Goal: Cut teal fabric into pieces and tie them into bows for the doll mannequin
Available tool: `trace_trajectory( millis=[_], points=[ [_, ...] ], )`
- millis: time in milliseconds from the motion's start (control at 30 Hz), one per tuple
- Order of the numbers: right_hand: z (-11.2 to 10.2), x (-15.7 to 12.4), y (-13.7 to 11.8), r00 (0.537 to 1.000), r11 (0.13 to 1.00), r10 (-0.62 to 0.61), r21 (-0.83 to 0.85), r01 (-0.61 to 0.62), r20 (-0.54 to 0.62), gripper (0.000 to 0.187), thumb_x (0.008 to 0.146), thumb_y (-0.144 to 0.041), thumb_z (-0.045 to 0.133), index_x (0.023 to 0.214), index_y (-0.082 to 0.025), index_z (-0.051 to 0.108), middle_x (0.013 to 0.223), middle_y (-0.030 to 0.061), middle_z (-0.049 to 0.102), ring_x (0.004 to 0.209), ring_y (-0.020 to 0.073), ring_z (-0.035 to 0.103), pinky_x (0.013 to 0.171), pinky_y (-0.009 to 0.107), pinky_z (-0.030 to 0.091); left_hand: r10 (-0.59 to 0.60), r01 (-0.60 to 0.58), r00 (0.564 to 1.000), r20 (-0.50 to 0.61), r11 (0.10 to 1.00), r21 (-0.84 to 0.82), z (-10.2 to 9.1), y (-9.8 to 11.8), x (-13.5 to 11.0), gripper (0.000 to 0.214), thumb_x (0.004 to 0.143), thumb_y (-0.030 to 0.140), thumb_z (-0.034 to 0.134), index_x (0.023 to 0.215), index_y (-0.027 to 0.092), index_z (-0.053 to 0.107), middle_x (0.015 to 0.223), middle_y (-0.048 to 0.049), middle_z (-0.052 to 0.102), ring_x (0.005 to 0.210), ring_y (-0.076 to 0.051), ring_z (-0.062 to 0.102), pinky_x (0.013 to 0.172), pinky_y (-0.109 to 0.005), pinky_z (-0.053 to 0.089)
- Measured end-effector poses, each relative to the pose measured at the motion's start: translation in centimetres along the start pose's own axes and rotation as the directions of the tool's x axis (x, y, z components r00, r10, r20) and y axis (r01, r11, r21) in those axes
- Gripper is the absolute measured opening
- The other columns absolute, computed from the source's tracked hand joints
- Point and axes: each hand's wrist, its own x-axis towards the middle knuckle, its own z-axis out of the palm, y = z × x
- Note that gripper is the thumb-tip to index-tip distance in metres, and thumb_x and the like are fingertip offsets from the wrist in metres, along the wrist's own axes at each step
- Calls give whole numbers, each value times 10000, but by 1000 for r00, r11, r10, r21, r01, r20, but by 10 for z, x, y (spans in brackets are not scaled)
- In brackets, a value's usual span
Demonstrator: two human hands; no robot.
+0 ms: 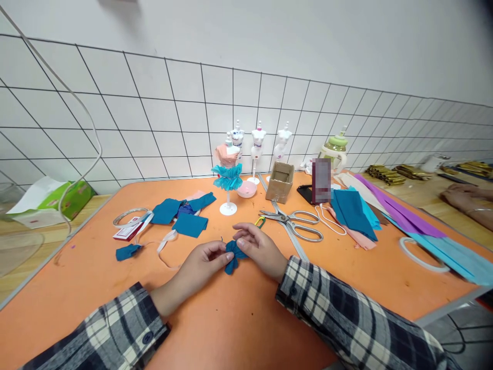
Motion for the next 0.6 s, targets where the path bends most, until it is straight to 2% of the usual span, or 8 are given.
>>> trace_trajectory(
  millis=[67, 167, 267, 467, 600],
  points=[
    [3, 0, 2, 999, 997, 28, 72, -29, 20, 479, 709, -385, 759, 1112, -221, 560, 1007, 34, 624, 899, 152, 612, 769, 286, 515, 2, -5, 999, -53, 999, -49, -2, -2, 1, 316, 790, 483, 641, 761, 168, 656, 729, -35, 682, 688, -179, 604, 666, -282, 476],
    [7, 1, 6, 994, 988, 96, 116, -101, 52, 433, 628, -374, 815, 946, -209, 570, 889, 12, 646, 832, 159, 627, 769, 314, 521, 3, -11, 994, -108, 997, -72, -3, -1, 2, 298, 766, 471, 670, 754, 173, 677, 736, -37, 704, 696, -186, 615, 673, -283, 486],
    [9, 2, 8, 990, 982, 141, 125, -142, 15, 366, 617, -351, 820, 848, -194, 583, 824, 8, 659, 773, 157, 630, 764, 323, 517, 10, -16, 990, -137, 999, -41, -1, 4, 0, 276, 760, 452, 667, 720, 180, 694, 701, -33, 701, 682, -189, 617, 659, -280, 490],
    [12, 1, 4, 982, 961, 186, 206, -184, 8, 345, 586, -332, 842, 801, -178, 618, 773, -2, 675, 768, 161, 634, 789, 312, 492, 22, -10, 956, -294, 999, 43, 3, 4, 2, 280, 741, 449, 665, 663, 181, 696, 639, -28, 667, 627, -180, 589, 623, -278, 479],
    [14, 1, 4, 980, 960, 197, 202, -194, 8, 343, 590, -374, 841, 769, -177, 625, 746, -5, 669, 727, 159, 624, 744, 301, 489, 25, -18, 960, -278, 1000, 25, 6, -3, 1, 298, 755, 467, 659, 685, 179, 689, 652, -34, 661, 637, -186, 591, 618, -284, 484]
  ],
)
